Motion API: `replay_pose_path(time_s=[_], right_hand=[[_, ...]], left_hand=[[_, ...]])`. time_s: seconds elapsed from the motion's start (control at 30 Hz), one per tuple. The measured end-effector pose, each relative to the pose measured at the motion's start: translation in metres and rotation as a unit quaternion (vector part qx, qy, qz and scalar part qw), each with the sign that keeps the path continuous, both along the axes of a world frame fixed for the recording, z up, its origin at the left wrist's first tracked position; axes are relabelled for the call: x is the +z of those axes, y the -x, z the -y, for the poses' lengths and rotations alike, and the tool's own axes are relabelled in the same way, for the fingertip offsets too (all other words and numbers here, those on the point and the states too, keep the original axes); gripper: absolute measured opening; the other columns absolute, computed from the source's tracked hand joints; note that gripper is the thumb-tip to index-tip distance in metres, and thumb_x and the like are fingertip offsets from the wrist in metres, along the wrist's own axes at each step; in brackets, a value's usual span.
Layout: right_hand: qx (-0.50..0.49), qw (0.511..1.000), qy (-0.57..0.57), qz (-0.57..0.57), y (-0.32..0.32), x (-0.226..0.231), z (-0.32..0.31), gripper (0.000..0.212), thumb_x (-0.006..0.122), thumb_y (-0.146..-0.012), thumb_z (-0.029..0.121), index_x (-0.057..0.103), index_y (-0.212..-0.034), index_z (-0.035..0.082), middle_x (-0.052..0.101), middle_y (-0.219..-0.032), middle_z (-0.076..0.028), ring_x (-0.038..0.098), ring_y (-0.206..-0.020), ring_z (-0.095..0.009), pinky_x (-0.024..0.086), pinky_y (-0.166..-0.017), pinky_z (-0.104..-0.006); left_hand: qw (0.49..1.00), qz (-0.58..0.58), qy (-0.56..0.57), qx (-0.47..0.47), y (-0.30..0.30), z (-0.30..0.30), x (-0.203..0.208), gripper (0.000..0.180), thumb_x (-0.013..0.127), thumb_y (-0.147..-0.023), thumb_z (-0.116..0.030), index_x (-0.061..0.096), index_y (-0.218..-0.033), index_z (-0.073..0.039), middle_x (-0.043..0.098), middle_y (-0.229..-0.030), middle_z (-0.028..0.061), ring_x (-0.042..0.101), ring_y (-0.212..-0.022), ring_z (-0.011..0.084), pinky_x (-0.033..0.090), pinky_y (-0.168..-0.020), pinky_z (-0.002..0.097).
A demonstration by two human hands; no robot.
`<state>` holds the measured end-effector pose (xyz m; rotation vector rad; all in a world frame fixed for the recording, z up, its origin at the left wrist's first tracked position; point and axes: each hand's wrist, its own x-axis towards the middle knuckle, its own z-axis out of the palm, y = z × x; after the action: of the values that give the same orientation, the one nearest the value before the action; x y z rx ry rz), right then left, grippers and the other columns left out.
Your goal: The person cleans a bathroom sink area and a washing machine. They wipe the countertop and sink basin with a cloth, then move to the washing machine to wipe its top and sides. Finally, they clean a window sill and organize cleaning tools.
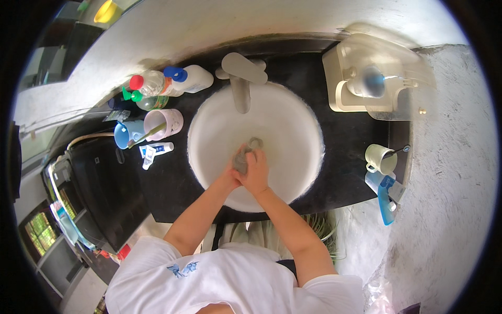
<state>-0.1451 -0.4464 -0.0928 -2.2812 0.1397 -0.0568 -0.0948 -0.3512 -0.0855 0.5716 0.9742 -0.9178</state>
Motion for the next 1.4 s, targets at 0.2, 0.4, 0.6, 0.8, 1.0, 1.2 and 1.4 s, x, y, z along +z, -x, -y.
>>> replay_pose_path(time_s=[0.2, 0.4, 0.6, 0.8, 1.0, 1.2, 1.4], right_hand=[[-0.021, 0.998, -0.012, 0.052, -0.018, 0.011, 0.004, 0.038, 0.067, -0.081, 0.040, 0.062, -0.091, 0.005, 0.061, -0.091, -0.011, 0.059, -0.081, -0.035, 0.047, -0.062, -0.0436], [-0.128, 0.926, -0.269, -0.231, -0.019, 0.004, 0.018, 0.031, 0.052, -0.091, 0.027, 0.065, -0.106, 0.003, 0.064, -0.104, -0.015, 0.062, -0.091, -0.029, 0.049, -0.078, -0.0366], [-0.126, 0.896, -0.385, -0.182, 0.002, -0.013, 0.087, 0.042, 0.053, -0.092, 0.023, 0.051, -0.124, -0.003, 0.058, -0.118, -0.013, 0.052, -0.109, -0.019, 0.039, -0.095, -0.0308], [-0.009, 0.970, -0.186, -0.155, -0.025, 0.080, 0.087, 0.044, 0.059, -0.090, 0.010, 0.049, -0.132, 0.008, 0.049, -0.131, -0.018, 0.050, -0.115, -0.029, 0.040, -0.099, -0.0378], [0.078, 0.981, 0.103, -0.143, -0.021, 0.022, 0.076, 0.056, 0.071, -0.080, 0.014, 0.051, -0.133, 0.014, 0.027, -0.151, -0.015, 0.039, -0.129, -0.035, 0.035, -0.105, -0.0492], [0.218, 0.931, 0.276, -0.098, 0.025, -0.077, 0.031, 0.052, 0.075, -0.073, 0.021, 0.061, -0.123, 0.016, 0.036, -0.146, -0.015, 0.028, -0.138, -0.035, 0.022, -0.109, -0.0616], [0.135, 0.932, 0.336, -0.031, -0.019, -0.076, 0.053, 0.030, 0.060, -0.086, 0.016, 0.064, -0.114, 0.009, 0.049, -0.136, -0.009, 0.032, -0.136, -0.030, 0.017, -0.111, -0.0591]], left_hand=[[0.997, 0.052, -0.056, -0.031, 0.005, 0.006, 0.007, 0.038, 0.045, -0.098, -0.040, 0.058, -0.117, -0.010, 0.062, -0.108, 0.0065, 0.061, -0.098, 0.0184, 0.052, -0.080, 0.0341], [0.965, 0.126, -0.150, -0.176, 0.013, 0.000, -0.018, 0.050, 0.046, -0.097, -0.049, 0.055, -0.126, -0.009, 0.060, -0.113, 0.0079, 0.060, -0.099, 0.0191, 0.051, -0.082, 0.0346], [0.918, 0.254, -0.198, -0.234, 0.001, -0.027, 0.018, 0.056, 0.065, -0.090, -0.036, 0.045, -0.131, -0.003, 0.055, -0.118, 0.0134, 0.059, -0.102, 0.0248, 0.049, -0.086, 0.0364], [0.689, 0.414, -0.472, -0.362, 0.017, -0.056, 0.015, 0.059, 0.071, -0.085, -0.022, 0.041, -0.134, -0.008, 0.041, -0.132, 0.0228, 0.057, -0.101, 0.0386, 0.049, -0.086, 0.0421], [0.516, 0.429, -0.544, -0.504, 0.021, -0.036, 0.041, 0.055, 0.066, -0.084, -0.017, 0.046, -0.136, -0.011, 0.028, -0.146, 0.0226, 0.047, -0.117, 0.0410, 0.045, -0.094, 0.0475], [0.251, 0.533, -0.596, -0.545, 0.040, -0.023, -0.019, 0.057, 0.061, -0.082, -0.018, 0.048, -0.138, -0.011, 0.024, -0.153, 0.0223, 0.034, -0.131, 0.0411, 0.034, -0.105, 0.0513], [0.544, 0.442, -0.506, -0.502, 0.042, -0.008, -0.053, 0.059, 0.064, -0.085, -0.023, 0.044, -0.140, -0.016, 0.028, -0.149, 0.0242, 0.038, -0.128, 0.0454, 0.040, -0.099, 0.0572]])
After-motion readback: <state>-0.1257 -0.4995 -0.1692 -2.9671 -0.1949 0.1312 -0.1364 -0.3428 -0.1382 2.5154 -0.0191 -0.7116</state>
